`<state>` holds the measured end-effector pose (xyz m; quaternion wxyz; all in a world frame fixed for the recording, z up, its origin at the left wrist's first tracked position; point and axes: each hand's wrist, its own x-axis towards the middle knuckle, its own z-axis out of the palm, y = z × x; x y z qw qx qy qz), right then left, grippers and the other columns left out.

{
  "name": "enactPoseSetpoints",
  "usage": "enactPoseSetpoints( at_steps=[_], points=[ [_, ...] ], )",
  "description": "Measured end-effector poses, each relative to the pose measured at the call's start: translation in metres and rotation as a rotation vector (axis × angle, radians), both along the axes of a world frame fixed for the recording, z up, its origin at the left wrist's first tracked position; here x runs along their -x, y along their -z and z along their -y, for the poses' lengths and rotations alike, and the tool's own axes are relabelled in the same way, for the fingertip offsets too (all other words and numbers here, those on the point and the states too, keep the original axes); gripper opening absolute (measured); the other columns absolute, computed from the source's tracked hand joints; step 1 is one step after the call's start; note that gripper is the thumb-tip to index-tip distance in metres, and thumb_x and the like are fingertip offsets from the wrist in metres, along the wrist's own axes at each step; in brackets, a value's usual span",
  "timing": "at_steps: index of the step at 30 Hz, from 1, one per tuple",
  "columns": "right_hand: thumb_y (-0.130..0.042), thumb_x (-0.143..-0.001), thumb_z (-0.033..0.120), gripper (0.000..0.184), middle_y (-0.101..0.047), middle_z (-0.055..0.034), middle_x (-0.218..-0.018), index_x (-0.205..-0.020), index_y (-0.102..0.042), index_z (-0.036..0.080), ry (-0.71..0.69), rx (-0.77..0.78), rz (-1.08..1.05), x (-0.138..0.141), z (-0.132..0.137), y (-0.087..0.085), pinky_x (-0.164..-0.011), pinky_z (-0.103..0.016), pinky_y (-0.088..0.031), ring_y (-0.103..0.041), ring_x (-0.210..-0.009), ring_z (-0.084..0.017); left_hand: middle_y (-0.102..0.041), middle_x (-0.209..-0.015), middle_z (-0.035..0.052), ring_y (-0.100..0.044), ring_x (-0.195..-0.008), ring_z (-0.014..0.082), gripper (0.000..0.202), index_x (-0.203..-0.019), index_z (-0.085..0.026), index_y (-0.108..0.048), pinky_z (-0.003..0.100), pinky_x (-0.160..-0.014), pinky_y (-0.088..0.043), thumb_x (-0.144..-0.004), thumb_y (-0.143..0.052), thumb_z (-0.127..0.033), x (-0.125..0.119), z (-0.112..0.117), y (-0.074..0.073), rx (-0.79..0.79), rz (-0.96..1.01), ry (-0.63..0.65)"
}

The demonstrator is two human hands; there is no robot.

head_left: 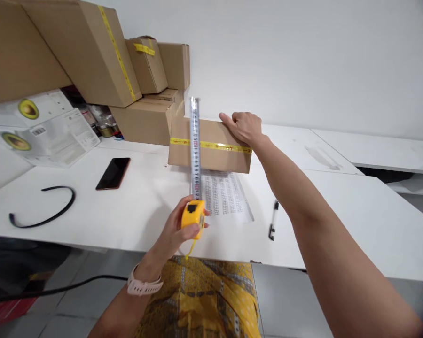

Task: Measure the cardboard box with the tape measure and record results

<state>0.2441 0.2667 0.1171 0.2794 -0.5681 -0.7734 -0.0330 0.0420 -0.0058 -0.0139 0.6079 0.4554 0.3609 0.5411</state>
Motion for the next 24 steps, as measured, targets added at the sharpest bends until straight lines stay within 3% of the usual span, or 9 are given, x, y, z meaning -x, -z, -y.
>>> enactPoseSetpoints(
  at_steps=[3, 6, 10, 14, 15, 19, 21, 24],
  points=[
    [-0.035, -0.093, 0.074, 0.060, -0.063, -0.0099, -0.078, -0.073, -0.056, 0.021, -0.027, -0.120, 0.031, -0.001, 0.027, 0.018, -0.076, -0.038, -0.042, -0.058, -0.085, -0.026, -0.068, -0.115, 0.0088, -0.071, -0.093, 0.0254, 0.069, -0.133, -0.027, -0.050, 0.040, -0.085, -0.060, -0.075, -0.082, -0.048, 0.024, 0.031, 0.004, -0.039, -0.021, -0.047],
    [-0.038, -0.093, 0.072, 0.056, -0.066, -0.0114, -0.088, -0.081, -0.059, 0.022, -0.076, -0.205, 0.025, -0.004, 0.066, 0.050, -0.079, -0.039, -0.043, -0.058, -0.093, -0.029, -0.068, -0.115, 0.0088, -0.072, -0.087, 0.0237, 0.069, -0.135, -0.029, -0.049, 0.038, -0.081, -0.060, -0.076, -0.081, -0.047, 0.037, 0.058, 0.008, 0.034, -0.037, -0.024],
    [-0.037, -0.094, 0.072, 0.058, -0.069, -0.0149, -0.104, -0.095, -0.065, 0.021, -0.151, -0.115, -0.087, -0.016, 0.120, 0.084, -0.090, -0.045, -0.045, -0.059, -0.105, -0.032, -0.065, -0.116, 0.0096, -0.069, -0.091, 0.0237, 0.077, -0.138, -0.028, -0.047, 0.033, -0.075, -0.057, -0.073, -0.083, -0.045, 0.031, 0.085, 0.012, 0.185, -0.121, 0.124],
    [-0.016, -0.102, 0.065, 0.064, -0.069, -0.0087, -0.112, -0.118, -0.064, 0.026, -0.213, 0.019, -0.558, -0.042, 0.169, 0.079, -0.088, -0.042, -0.050, -0.063, -0.105, -0.024, -0.064, -0.112, 0.0059, -0.063, -0.092, 0.0206, 0.073, -0.138, -0.027, -0.049, 0.031, -0.078, -0.053, -0.073, -0.080, -0.039, 0.015, 0.097, 0.006, 0.214, -0.354, 0.330],
    [-0.019, -0.102, 0.065, 0.062, -0.070, -0.0071, -0.107, -0.119, -0.064, 0.027, -0.231, 0.064, -0.654, -0.049, 0.181, 0.074, -0.084, -0.039, -0.051, -0.065, -0.100, -0.022, -0.063, -0.111, 0.0048, -0.061, -0.093, 0.0200, 0.072, -0.137, -0.027, -0.050, 0.031, -0.079, -0.052, -0.072, -0.080, -0.037, 0.012, 0.099, 0.004, 0.210, -0.406, 0.377],
    [-0.058, -0.093, 0.059, 0.038, -0.063, -0.0008, -0.074, -0.101, -0.072, 0.024, -0.178, 0.190, -0.841, -0.077, 0.224, 0.068, -0.063, -0.029, -0.045, -0.057, -0.069, -0.015, -0.061, -0.108, 0.0027, -0.060, -0.090, 0.0190, 0.075, -0.139, -0.027, -0.051, 0.030, -0.076, -0.051, -0.070, -0.079, -0.032, 0.002, 0.099, 0.000, 0.194, -0.565, 0.527],
    [-0.063, -0.092, 0.053, 0.031, -0.058, 0.0015, -0.066, -0.095, -0.072, 0.023, -0.120, 0.168, -0.931, -0.086, 0.243, 0.077, -0.058, -0.028, -0.041, -0.051, -0.061, -0.013, -0.062, -0.111, 0.0036, -0.061, -0.092, 0.0197, 0.082, -0.144, -0.028, -0.045, 0.032, -0.078, -0.051, -0.070, -0.080, -0.030, -0.001, 0.097, 0.003, 0.160, -0.643, 0.528],
    [-0.062, -0.095, 0.046, 0.025, -0.058, 0.0016, -0.066, -0.092, -0.070, 0.022, -0.060, 0.104, -1.002, -0.085, 0.273, 0.104, -0.055, -0.027, -0.039, -0.048, -0.060, -0.012, -0.058, -0.131, 0.0088, -0.062, -0.107, 0.0238, 0.102, -0.155, -0.032, -0.025, 0.039, -0.093, -0.050, -0.070, -0.081, -0.028, -0.006, 0.093, 0.008, 0.105, -0.705, 0.403]
  ],
)
